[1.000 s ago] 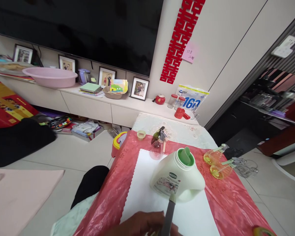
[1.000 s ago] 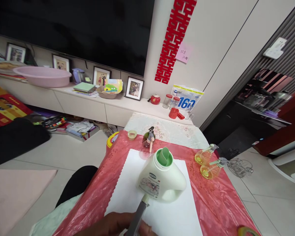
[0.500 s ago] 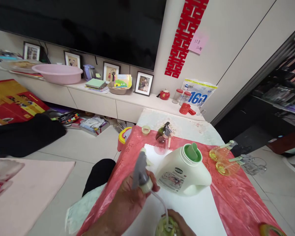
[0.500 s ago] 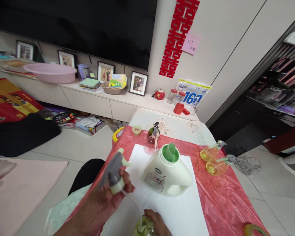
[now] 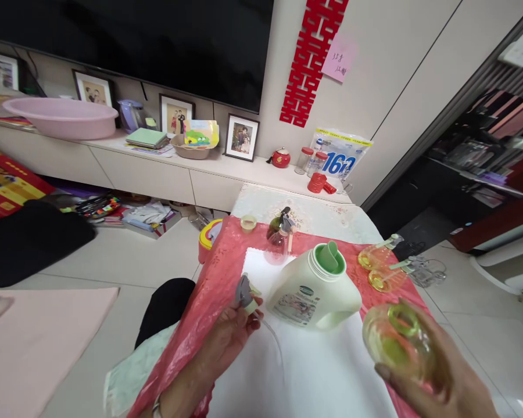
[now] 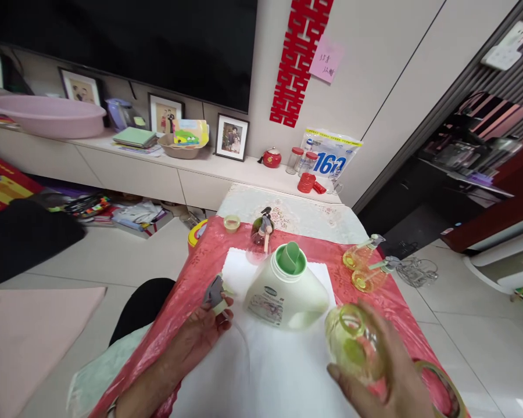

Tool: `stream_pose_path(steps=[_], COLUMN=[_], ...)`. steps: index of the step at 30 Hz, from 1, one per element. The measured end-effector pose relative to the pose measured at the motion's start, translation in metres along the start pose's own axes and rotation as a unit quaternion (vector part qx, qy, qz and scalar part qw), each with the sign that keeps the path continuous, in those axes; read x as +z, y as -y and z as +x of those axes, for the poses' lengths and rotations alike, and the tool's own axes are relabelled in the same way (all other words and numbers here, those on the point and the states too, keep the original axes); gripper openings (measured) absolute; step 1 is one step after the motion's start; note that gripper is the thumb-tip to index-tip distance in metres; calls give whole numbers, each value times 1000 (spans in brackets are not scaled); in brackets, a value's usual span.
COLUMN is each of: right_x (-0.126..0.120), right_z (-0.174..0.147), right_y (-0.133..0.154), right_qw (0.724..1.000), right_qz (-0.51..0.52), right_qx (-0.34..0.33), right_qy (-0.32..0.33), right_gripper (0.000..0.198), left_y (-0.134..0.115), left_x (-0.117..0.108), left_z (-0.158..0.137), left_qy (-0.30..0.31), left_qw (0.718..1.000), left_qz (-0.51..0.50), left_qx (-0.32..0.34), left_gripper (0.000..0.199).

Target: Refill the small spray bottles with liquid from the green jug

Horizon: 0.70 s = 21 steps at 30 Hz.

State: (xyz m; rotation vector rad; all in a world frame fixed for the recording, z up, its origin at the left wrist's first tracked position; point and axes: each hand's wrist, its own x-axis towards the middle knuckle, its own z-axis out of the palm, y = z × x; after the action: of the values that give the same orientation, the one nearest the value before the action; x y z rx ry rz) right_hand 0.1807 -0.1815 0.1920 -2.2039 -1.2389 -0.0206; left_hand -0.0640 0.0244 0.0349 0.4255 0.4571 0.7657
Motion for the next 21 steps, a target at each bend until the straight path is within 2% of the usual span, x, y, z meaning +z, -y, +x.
stream_pose_path(steps=[3, 6, 8, 14, 21], right_x=[-17, -23, -24, -27, -30], right_z=[37, 65, 79, 106, 119], right_y=[13, 27, 37, 51, 57], right_qw=[988, 952, 930, 883, 844], right_qz=[-101, -176, -206, -267, -344], right_qx=[-106, -232, -280, -369, -391], right_qy=[-52, -98, -118, -117, -125], right_gripper=[74, 65, 58, 50, 50], left_y=[13, 16, 16, 16, 15], left_x=[-12, -19, -21, -21, -20], left_z=[0, 0, 1, 4, 2], left_qy=[5, 13, 12, 8, 12], left_qw=[1000, 999, 999, 999, 999], left_qz=[25, 31, 27, 23, 22], left_qx=[-14, -23, -29, -37, -42], left_gripper=[36, 35, 35, 35, 34])
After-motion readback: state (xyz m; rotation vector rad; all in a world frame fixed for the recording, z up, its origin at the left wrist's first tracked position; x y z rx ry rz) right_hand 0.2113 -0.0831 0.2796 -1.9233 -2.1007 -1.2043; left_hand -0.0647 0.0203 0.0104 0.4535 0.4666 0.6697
